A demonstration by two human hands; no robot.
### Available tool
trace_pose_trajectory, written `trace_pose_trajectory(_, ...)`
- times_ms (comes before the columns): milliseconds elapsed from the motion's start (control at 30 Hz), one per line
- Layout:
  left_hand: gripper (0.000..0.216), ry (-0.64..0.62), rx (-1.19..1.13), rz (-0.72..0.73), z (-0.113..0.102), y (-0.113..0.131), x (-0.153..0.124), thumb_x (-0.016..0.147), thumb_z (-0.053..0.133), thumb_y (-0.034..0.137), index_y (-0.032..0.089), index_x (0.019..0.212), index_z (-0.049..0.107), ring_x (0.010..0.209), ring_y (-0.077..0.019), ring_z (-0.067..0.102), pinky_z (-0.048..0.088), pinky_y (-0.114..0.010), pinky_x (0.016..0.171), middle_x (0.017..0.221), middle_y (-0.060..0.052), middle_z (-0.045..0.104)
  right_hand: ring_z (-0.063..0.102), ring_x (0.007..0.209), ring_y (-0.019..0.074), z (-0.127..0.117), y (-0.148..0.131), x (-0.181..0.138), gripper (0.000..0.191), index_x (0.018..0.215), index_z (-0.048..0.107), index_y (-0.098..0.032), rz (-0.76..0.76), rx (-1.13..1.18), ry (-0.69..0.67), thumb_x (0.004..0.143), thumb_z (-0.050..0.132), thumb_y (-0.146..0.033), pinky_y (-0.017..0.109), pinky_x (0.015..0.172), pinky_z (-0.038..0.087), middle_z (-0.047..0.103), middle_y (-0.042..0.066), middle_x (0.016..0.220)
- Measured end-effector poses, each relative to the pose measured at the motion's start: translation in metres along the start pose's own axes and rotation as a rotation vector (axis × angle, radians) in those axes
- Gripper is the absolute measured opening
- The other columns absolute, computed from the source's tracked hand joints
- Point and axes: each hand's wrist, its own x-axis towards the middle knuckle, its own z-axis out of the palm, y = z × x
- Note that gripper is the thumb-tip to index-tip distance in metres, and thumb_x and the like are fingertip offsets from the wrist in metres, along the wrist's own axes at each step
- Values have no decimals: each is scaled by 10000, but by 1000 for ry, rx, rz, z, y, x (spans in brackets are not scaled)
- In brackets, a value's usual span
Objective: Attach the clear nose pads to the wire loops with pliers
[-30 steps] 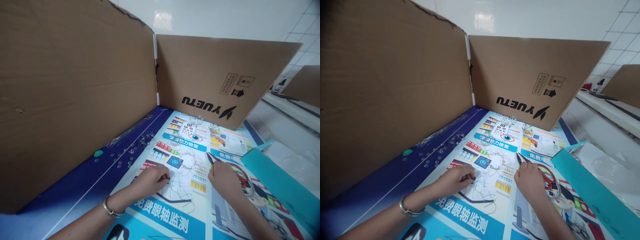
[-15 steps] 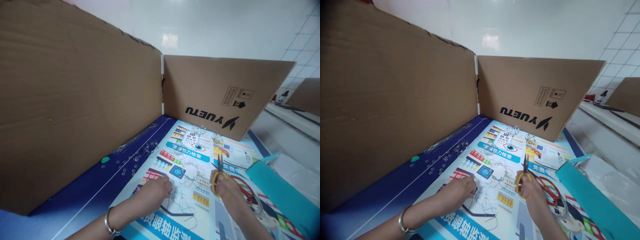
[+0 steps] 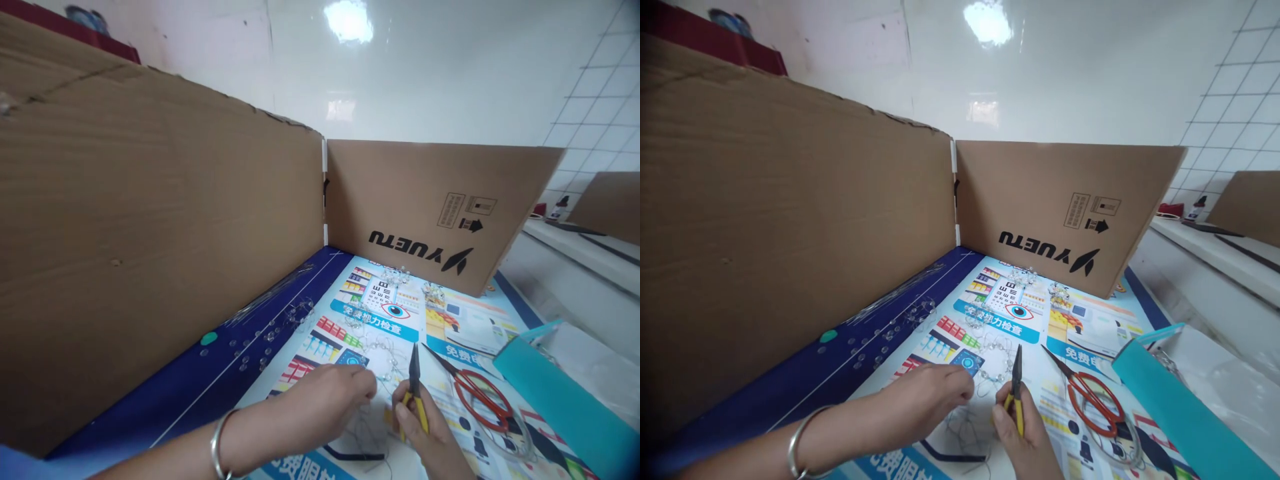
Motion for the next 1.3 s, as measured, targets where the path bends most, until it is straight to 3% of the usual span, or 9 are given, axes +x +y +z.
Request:
trace_pose_trajectory(133,136,31,-85,91,0,10,33,852,402,152,197,851,531,730,-151,546,374,-237,618,826,-21,609,470,699,137,-4,-11,-5,297,923,521,-207,-39,17,12,796,527,-476,262,648,390,504,-1,756)
trace_pose_trajectory(367,111,76,-440,42,17,0,66,836,438,162,185,770,525,703,-117,512,376,-204,621,758,11,581,430,643,109,-18,-10,6,197,868,471,-201,-74,40,38,814,539,-378,234,601,354,458,-33,701)
trace_pose_trajectory(700,74,51,-800,-32,37,-17,66,835,454,190,170,779,498,565,-85,428,341,-193,543,623,40,474,391,608,96,-20,-9,12,184,807,470,-181,-37,-52,-37,816,538,-351,224,565,335,445,-37,673)
trace_pose_trajectory(967,117,45,-1021,-126,42,-14,65,814,514,266,160,827,561,578,-90,457,373,-208,561,672,22,503,426,608,100,-10,-10,5,186,812,458,-181,-22,63,-23,849,490,-360,231,590,352,481,-29,654)
trace_pose_trajectory(1100,161,38,-1082,-214,48,-13,66,782,558,290,159,855,615,557,-92,470,389,-217,555,701,4,553,432,596,95,-8,-7,6,175,801,454,-182,-2,132,9,832,523,-340,225,583,348,480,-36,644)
trace_pose_trajectory(1300,150,87,-1075,-178,49,-12,67,769,587,295,160,793,646,604,-100,474,380,-210,591,658,9,559,435,597,98,-6,-3,6,169,819,454,-183,2,150,37,821,538,-329,230,585,357,478,-37,657)
